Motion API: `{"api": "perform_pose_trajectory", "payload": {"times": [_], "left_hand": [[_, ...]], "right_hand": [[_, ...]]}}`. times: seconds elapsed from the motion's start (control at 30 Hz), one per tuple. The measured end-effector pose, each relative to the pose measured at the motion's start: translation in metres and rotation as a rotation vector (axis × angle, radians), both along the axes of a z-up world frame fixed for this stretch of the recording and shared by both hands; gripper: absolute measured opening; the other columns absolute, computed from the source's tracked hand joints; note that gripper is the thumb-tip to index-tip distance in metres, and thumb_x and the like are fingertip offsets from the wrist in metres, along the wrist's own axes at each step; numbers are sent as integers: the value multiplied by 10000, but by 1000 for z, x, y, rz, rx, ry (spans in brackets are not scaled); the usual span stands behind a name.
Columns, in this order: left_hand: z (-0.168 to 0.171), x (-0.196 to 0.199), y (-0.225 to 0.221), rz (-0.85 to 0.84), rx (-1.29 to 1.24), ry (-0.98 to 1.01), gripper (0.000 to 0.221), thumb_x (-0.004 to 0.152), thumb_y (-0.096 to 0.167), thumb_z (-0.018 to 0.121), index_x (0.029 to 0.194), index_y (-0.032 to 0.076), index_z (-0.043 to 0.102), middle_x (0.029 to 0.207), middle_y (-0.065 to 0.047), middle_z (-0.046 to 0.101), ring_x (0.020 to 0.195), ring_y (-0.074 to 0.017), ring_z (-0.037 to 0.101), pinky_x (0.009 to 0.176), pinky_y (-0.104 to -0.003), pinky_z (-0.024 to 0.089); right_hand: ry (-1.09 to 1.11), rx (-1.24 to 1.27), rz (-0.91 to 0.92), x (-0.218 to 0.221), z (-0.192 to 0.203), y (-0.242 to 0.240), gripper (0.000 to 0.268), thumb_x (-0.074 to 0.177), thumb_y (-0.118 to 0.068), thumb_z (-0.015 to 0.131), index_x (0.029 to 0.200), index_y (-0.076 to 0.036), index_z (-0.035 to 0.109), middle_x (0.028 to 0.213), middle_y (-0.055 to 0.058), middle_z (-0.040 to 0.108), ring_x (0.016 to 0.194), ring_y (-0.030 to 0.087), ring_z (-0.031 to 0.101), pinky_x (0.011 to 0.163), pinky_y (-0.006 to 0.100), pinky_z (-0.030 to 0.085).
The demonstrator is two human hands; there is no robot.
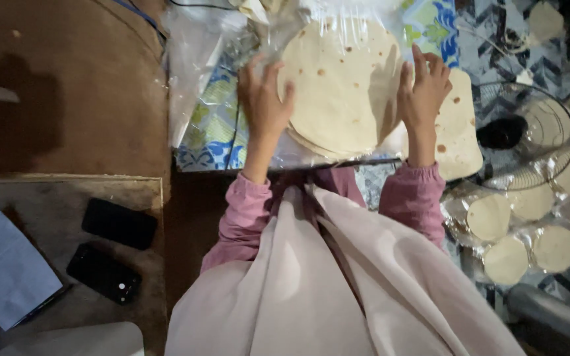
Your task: The person stacks multiple tortillas on top of each other by hand on a plastic-covered surface.
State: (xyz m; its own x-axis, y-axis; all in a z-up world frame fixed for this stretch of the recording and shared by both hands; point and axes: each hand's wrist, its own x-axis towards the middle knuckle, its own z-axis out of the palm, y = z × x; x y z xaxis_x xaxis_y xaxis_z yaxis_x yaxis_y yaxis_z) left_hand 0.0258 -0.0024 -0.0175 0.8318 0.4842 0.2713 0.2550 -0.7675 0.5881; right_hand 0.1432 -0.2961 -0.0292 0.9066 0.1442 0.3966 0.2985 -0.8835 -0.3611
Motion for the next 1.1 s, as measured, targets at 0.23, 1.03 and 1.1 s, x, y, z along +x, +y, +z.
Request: {"api": "perform_pose_trajectory", "payload": {"times": [0.23,1.03,1.1], "left_hand": [[-22,9,-15,-264,123,-81,833,904,584,720,1584,216,410,1677,-96,305,1563,-345,276,1188,-670,262],[-23,5,-17,-266,99,-66,936,825,682,745,1570,228,406,1663,-102,295,1539,-362,267,1109,-765,263],[-27,8,-18,-266,100,-81,934,832,678,744,1577,229,403,1666,-101,296,1538,-363,270,1113,-757,275]], "right_hand": [[177,277,438,-6,-17,5,547,1111,-342,493,1595,-98,419,1645,209,355,1531,405,302,1236,462,253],[493,222,-339,101,-278,-334,371,1080,-248,563,1070,94,707,1094,341,676,1075,502,637,807,557,491],[516,331,-396,100,-264,-328,352,1058,-248,612,1078,92,702,1093,334,680,1087,490,636,790,541,485]]}}
